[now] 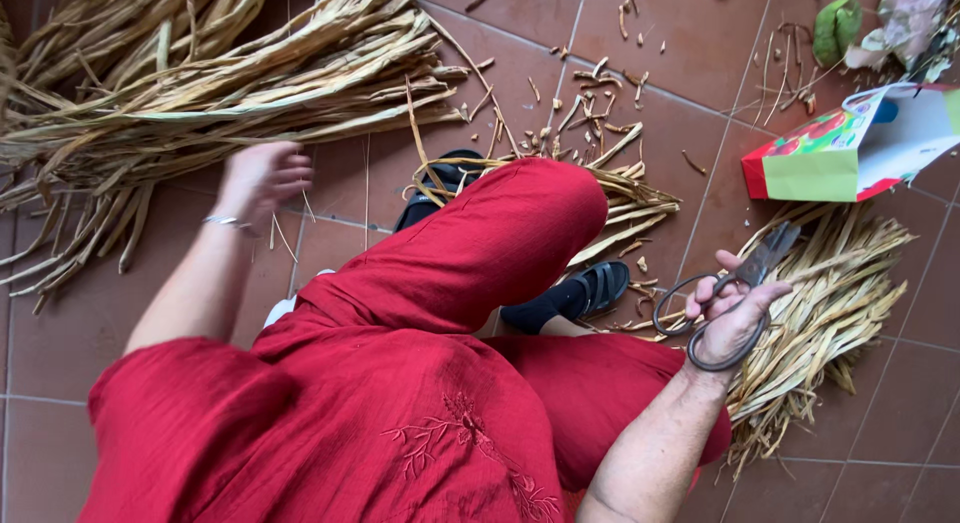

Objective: The person sits on the floor and trims dried palm leaves with scissors, cutting off hard stem ends and unwanted edges from each leaf. They sort through bundles of leaves on the floor, discarding trimmed scraps around them while working through the pile.

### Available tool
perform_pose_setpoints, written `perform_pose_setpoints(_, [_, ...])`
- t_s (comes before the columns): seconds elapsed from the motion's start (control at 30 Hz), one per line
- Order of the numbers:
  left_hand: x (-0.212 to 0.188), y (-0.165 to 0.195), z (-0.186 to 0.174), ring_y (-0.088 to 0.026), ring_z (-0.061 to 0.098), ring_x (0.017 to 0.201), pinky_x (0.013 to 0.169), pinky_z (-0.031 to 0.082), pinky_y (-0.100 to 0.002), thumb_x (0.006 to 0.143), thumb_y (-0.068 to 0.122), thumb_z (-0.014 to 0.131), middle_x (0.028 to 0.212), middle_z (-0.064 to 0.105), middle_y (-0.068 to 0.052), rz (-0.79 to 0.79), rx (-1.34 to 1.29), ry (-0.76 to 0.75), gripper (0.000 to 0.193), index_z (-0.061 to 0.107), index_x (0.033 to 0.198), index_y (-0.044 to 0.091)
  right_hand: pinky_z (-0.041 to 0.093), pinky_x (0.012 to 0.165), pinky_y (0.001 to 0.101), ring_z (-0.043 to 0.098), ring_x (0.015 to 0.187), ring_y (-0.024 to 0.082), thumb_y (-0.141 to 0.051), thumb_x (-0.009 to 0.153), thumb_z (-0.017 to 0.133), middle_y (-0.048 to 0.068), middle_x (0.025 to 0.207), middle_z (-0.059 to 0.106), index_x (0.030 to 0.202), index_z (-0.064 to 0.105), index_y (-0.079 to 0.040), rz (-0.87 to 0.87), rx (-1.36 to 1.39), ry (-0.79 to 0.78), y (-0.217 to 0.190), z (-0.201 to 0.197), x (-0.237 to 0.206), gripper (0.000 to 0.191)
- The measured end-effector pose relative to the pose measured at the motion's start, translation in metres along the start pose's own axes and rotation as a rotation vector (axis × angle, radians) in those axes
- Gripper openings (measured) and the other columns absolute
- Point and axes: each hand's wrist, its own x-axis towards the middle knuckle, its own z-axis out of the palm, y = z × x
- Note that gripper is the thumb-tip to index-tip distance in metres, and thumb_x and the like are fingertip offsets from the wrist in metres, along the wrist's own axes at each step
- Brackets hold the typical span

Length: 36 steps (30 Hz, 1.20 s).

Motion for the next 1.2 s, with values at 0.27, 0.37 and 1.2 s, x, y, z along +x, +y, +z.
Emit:
perform_pose_setpoints(0.27, [0.031, -0.028, 0.176, -0.023, 0.061, 0.102, 0.081, 0.054, -0.044, 0.099, 0.037, 0.065, 0.112, 0.058, -0.003, -0.011, 0.482, -0.091, 0.051, 0.05, 0.139, 0.009, 0.043, 0.056, 0.025, 0.053, 0.061, 0.012, -0.079, 0.101, 0.028, 0.003, 0.076, 0.056, 0.135, 0.057, 0.003, 0.007, -0.095, -0.112, -0.006, 0.022, -0.008, 0.093])
perform_pose_setpoints(0.37, [0.021, -0.026, 0.214, -0.018, 0.064, 0.092, 0.078, 0.056, -0.035, 0.102, 0.027, 0.063, 0.101, 0.069, -0.006, 0.221, 0.347, -0.226, 0.032, 0.063, 0.121, 0.002, 0.047, 0.057, 0.0246, 0.056, 0.064, 0.01, -0.077, 0.099, 0.033, 0.001, 0.078, 0.057, 0.137, 0.055, 0.002, 0.024, -0.121, -0.166, -0.001, 0.033, -0.009, 0.091])
perform_pose_setpoints(1.2, [-0.03, -0.011, 0.331, -0.005, 0.06, 0.085, 0.072, 0.053, -0.023, 0.107, 0.02, 0.067, 0.098, 0.069, 0.001, 0.554, 0.609, -1.067, 0.024, 0.073, 0.124, 0.003, 0.052, 0.051, 0.0401, 0.067, 0.057, 0.021, -0.058, 0.103, 0.039, 0.008, 0.061, 0.063, 0.106, 0.068, -0.009, -0.148, -0.62, -0.141, 0.009, 0.137, 0.015, 0.057])
